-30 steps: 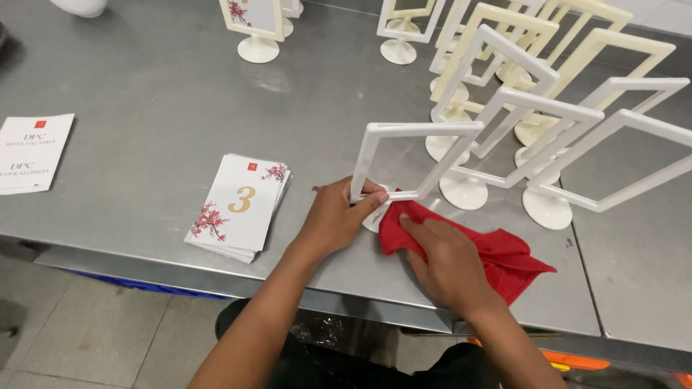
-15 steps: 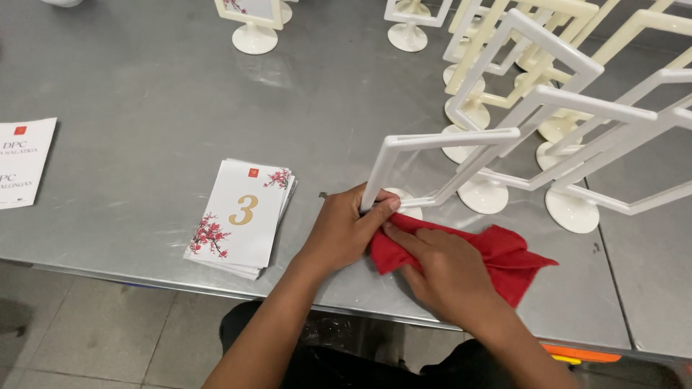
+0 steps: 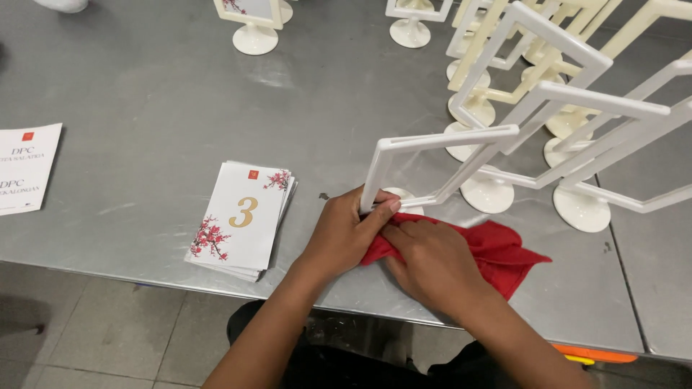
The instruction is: Cleaning plastic table number stands with a cloth and inserting numbered cards into the frames.
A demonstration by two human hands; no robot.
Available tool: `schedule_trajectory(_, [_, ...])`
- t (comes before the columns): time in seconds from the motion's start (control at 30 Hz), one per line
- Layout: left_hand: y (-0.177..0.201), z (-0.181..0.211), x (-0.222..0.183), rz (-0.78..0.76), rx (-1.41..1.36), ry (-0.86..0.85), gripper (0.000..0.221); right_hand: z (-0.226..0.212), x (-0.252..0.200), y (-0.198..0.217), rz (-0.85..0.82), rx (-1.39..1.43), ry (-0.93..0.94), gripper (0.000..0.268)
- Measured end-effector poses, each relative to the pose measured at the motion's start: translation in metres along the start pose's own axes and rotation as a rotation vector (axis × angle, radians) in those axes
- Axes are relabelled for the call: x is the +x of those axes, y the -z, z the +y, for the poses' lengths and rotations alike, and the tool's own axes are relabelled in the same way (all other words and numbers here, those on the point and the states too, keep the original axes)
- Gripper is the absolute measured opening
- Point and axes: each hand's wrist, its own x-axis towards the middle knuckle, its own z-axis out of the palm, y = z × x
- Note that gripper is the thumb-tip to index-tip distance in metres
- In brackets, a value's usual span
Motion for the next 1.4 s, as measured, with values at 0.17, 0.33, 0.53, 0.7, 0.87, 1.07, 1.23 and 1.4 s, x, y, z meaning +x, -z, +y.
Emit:
schedule_trajectory(0.17, [0.0,0.002,-0.002,-0.024,-0.016,-0.025,0.037,0.037,-0.045,0.01,-0.11,0.02,-0.101,0.056])
schedule_trajectory(0.33, [-0.002,-0.002,0.0,-0.003,0.022,-0.026,0.035,0.054,-0.055,0.007,-0.173,-0.053,0.084,0.063])
schedule_trajectory(0.53, [-0.001,0.003,-0.005,0.008,-0.045,-0.143,0.024,0.019,-0.003,-0.027,-0.081,-0.03,0.064,0.031])
schedule_trajectory(0.7, [0.001,0.006,-0.006,-0.008,-0.049,-0.137,0.027,0.013,-0.014,0.006,-0.088,-0.031,-0.01,0.035])
schedule_trajectory(0.87, [0.003,0.007,-0.007,-0.013,-0.049,-0.109,0.028,0.043,-0.053,0.025,-0.113,-0.04,-0.172,0.045])
schedule_trajectory(1.07, [0.001,0.001,0.0,-0.022,0.011,-0.011,0.039,0.044,-0.063,0.009,0.161,0.075,-0.066,0.057])
schedule_trajectory(1.23, [0.001,-0.001,0.0,-0.028,0.046,-0.065,0.044,0.02,-0.051,-0.008,0.214,0.064,0.177,0.057])
schedule_trajectory(1.4, [0.002,0.002,0.0,-0.033,0.042,-0.037,0.041,-0.014,-0.017,-0.009,0.193,0.111,0.246,0.057])
